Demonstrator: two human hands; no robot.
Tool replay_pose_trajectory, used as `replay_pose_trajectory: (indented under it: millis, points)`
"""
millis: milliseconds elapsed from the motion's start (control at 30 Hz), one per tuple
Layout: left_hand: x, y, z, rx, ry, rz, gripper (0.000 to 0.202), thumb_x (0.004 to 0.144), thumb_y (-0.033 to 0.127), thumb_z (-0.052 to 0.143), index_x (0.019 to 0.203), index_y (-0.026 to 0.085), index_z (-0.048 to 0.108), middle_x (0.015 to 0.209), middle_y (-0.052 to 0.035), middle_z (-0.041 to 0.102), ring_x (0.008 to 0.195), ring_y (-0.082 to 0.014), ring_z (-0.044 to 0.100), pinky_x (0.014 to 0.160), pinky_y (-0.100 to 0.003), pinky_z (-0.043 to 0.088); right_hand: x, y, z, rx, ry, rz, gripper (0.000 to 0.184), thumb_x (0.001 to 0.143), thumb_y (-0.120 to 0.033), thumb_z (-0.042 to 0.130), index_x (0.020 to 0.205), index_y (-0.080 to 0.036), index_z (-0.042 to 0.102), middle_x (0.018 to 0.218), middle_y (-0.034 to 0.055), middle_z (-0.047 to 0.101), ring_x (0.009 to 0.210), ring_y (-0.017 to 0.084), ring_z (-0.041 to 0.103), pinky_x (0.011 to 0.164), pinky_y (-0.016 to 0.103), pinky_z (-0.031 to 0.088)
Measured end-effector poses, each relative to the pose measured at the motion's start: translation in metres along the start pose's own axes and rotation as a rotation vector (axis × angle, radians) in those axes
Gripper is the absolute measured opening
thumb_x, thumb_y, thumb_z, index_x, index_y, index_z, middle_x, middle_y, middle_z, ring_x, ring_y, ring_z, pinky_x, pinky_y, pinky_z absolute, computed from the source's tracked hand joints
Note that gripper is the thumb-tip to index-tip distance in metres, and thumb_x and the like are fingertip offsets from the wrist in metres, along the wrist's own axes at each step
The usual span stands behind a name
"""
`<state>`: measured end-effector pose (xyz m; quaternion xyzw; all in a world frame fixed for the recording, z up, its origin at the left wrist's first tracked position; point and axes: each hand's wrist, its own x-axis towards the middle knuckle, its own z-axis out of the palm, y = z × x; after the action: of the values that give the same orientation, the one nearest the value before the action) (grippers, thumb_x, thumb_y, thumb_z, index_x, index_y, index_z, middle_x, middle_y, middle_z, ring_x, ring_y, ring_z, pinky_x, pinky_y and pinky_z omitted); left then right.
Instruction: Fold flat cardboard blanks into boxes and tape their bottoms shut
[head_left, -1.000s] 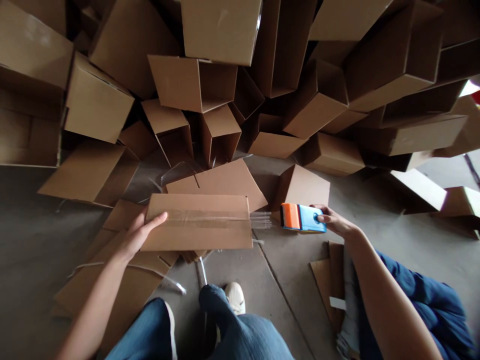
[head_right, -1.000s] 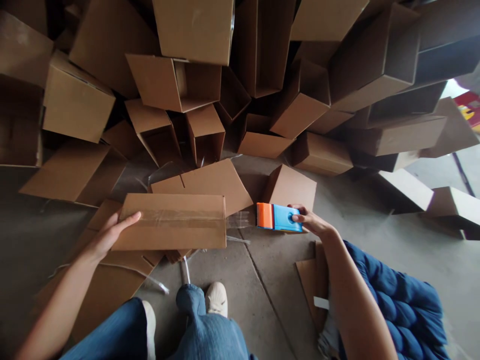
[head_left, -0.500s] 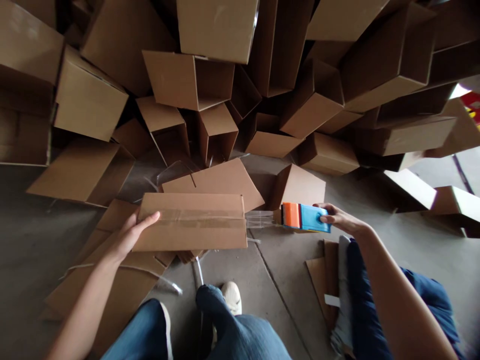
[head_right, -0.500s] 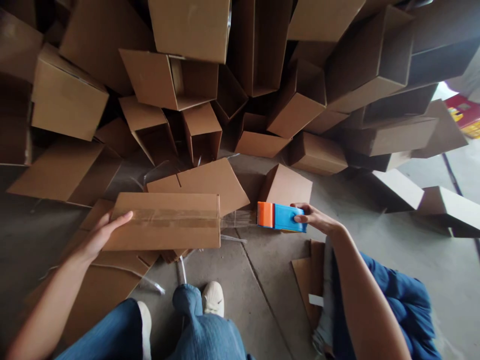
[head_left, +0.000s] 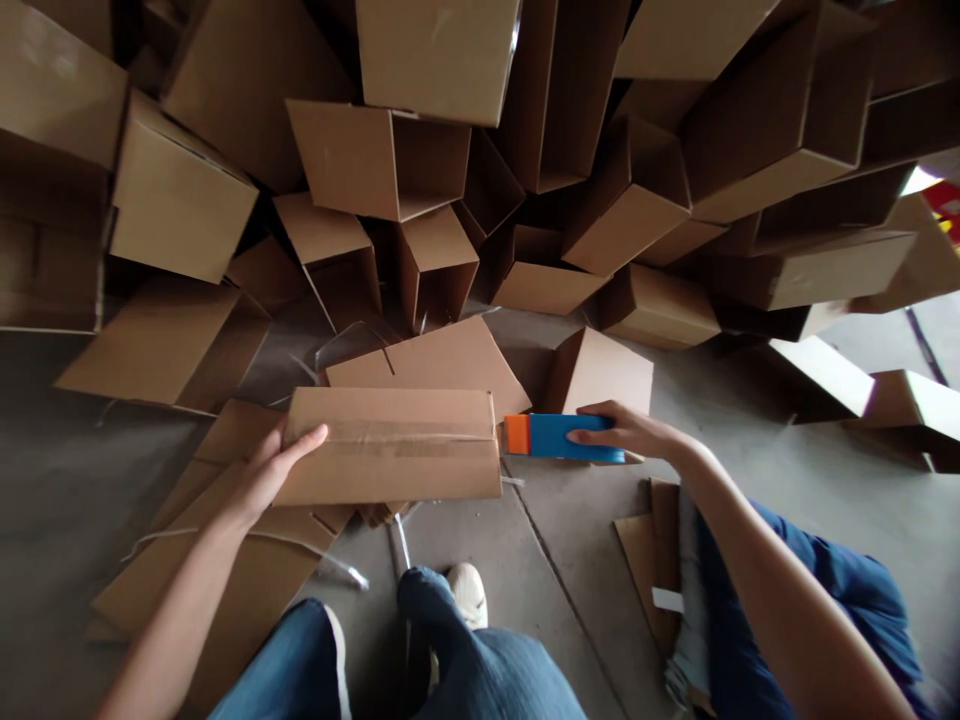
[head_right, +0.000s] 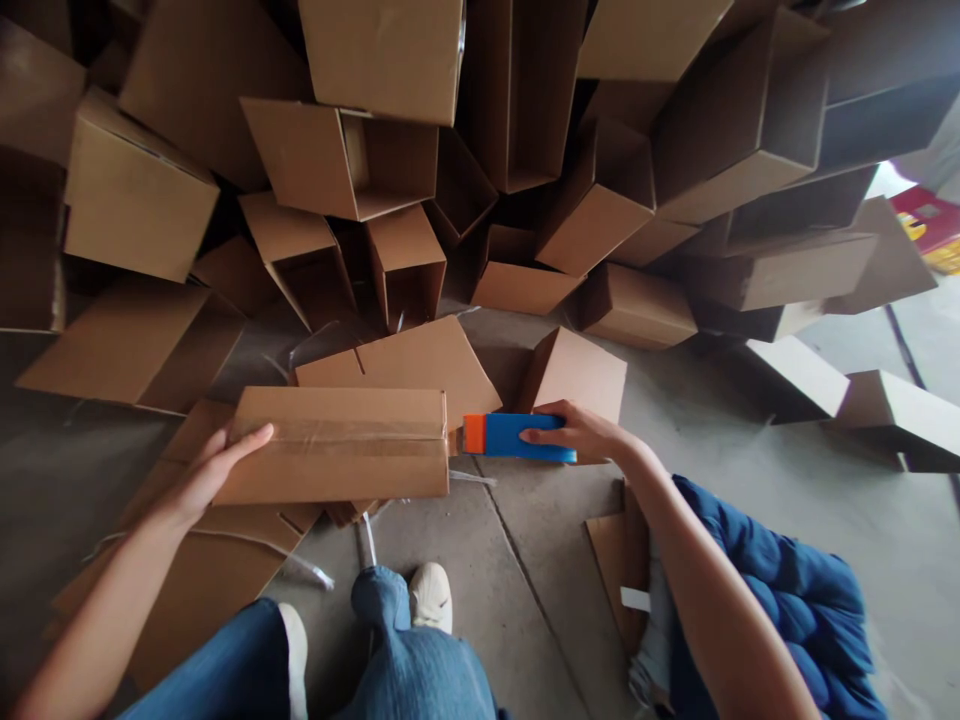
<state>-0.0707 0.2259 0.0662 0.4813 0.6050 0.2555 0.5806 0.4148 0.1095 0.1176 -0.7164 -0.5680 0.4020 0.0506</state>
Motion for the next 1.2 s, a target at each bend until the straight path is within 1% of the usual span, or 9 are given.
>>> replay_pose_trajectory:
  millis: [33, 100, 200, 367, 467, 667, 833, 1033, 1200]
  points:
    - [-0.001, 0.001, 0.001, 0.010, 0.003, 0.013, 0.065, 0.068, 0.068, 0.083, 0.116, 0.024, 0.075, 0.118, -0.0079, 0.081, 0.121, -0.0361, 0.071, 0.107, -0.047, 0.056, 0.003, -0.012, 0.006, 0.024, -0.040, -0.017, 0.054, 0.076, -0.073, 0.068, 0.065, -0.021, 0.061, 0.059, -0.0008, 0.055, 0.057, 0.014, 0.050, 0.053, 0.028, 0.040]
    - [-0.004, 0.002, 0.003, 0.032, 0.010, 0.036, 0.069, 0.070, 0.070, 0.081, 0.119, 0.022, 0.074, 0.123, -0.0099, 0.080, 0.123, -0.0367, 0.070, 0.110, -0.048, 0.054, 0.007, -0.030, 0.016, 0.044, -0.027, -0.044, 0.055, 0.078, -0.073, 0.066, 0.064, -0.020, 0.058, 0.058, -0.0018, 0.053, 0.056, 0.013, 0.047, 0.054, 0.028, 0.038]
    - [-0.006, 0.003, 0.007, 0.063, 0.033, 0.073, 0.067, 0.074, 0.069, 0.077, 0.120, 0.020, 0.073, 0.126, -0.0116, 0.079, 0.125, -0.0363, 0.069, 0.111, -0.047, 0.053, 0.008, -0.043, 0.022, 0.015, 0.035, -0.058, 0.054, 0.078, -0.072, 0.067, 0.063, -0.021, 0.057, 0.057, -0.0019, 0.052, 0.055, 0.013, 0.047, 0.053, 0.027, 0.036]
    - [-0.004, 0.004, 0.009, 0.126, 0.034, 0.058, 0.062, 0.067, 0.063, 0.083, 0.112, 0.022, 0.073, 0.117, -0.0115, 0.081, 0.115, -0.0363, 0.074, 0.100, -0.045, 0.059, 0.002, -0.044, 0.022, -0.025, -0.018, 0.006, 0.049, 0.063, -0.066, 0.080, 0.067, -0.022, 0.059, 0.059, -0.0023, 0.057, 0.055, 0.014, 0.051, 0.051, 0.027, 0.037]
    - [-0.005, 0.007, 0.009, 0.145, -0.001, 0.070, 0.062, 0.069, 0.062, 0.083, 0.116, 0.022, 0.073, 0.119, -0.0117, 0.080, 0.116, -0.0359, 0.074, 0.100, -0.045, 0.059, -0.002, -0.048, 0.027, -0.114, 0.045, 0.010, 0.045, 0.067, -0.064, 0.077, 0.067, -0.022, 0.062, 0.058, -0.0008, 0.059, 0.054, 0.015, 0.053, 0.053, 0.028, 0.039]
    - [-0.008, 0.008, 0.010, 0.143, -0.021, 0.138, 0.069, 0.073, 0.062, 0.080, 0.126, 0.021, 0.069, 0.129, -0.0134, 0.076, 0.124, -0.0369, 0.069, 0.107, -0.049, 0.054, -0.017, -0.048, 0.051, -0.218, 0.205, 0.008, 0.040, 0.072, -0.060, 0.074, 0.082, -0.021, 0.072, 0.067, 0.0029, 0.068, 0.058, 0.018, 0.058, 0.055, 0.029, 0.040]
    - [-0.007, 0.008, 0.012, 0.128, -0.027, 0.167, 0.073, 0.073, 0.061, 0.081, 0.132, 0.022, 0.066, 0.131, -0.0128, 0.075, 0.126, -0.0369, 0.068, 0.109, -0.049, 0.053, -0.023, -0.048, 0.058, -0.211, 0.222, 0.035, 0.039, 0.072, -0.060, 0.071, 0.080, -0.022, 0.071, 0.066, 0.0026, 0.067, 0.059, 0.019, 0.058, 0.056, 0.030, 0.038]
    - [-0.010, 0.012, 0.014, 0.130, -0.020, 0.151, 0.070, 0.074, 0.059, 0.082, 0.131, 0.022, 0.067, 0.132, -0.0123, 0.075, 0.127, -0.0365, 0.067, 0.109, -0.048, 0.053, -0.029, -0.065, 0.059, -0.231, 0.245, 0.068, 0.036, 0.073, -0.057, 0.071, 0.075, -0.021, 0.071, 0.067, 0.0043, 0.068, 0.059, 0.018, 0.057, 0.058, 0.030, 0.038]
    - [-0.011, 0.010, 0.016, 0.134, -0.026, 0.186, 0.069, 0.074, 0.057, 0.083, 0.130, 0.020, 0.068, 0.133, -0.0136, 0.074, 0.127, -0.0352, 0.068, 0.111, -0.047, 0.052, -0.039, -0.075, 0.074, -0.281, 0.316, 0.111, 0.037, 0.077, -0.053, 0.070, 0.089, -0.020, 0.078, 0.068, 0.0050, 0.070, 0.061, 0.019, 0.059, 0.060, 0.031, 0.037]
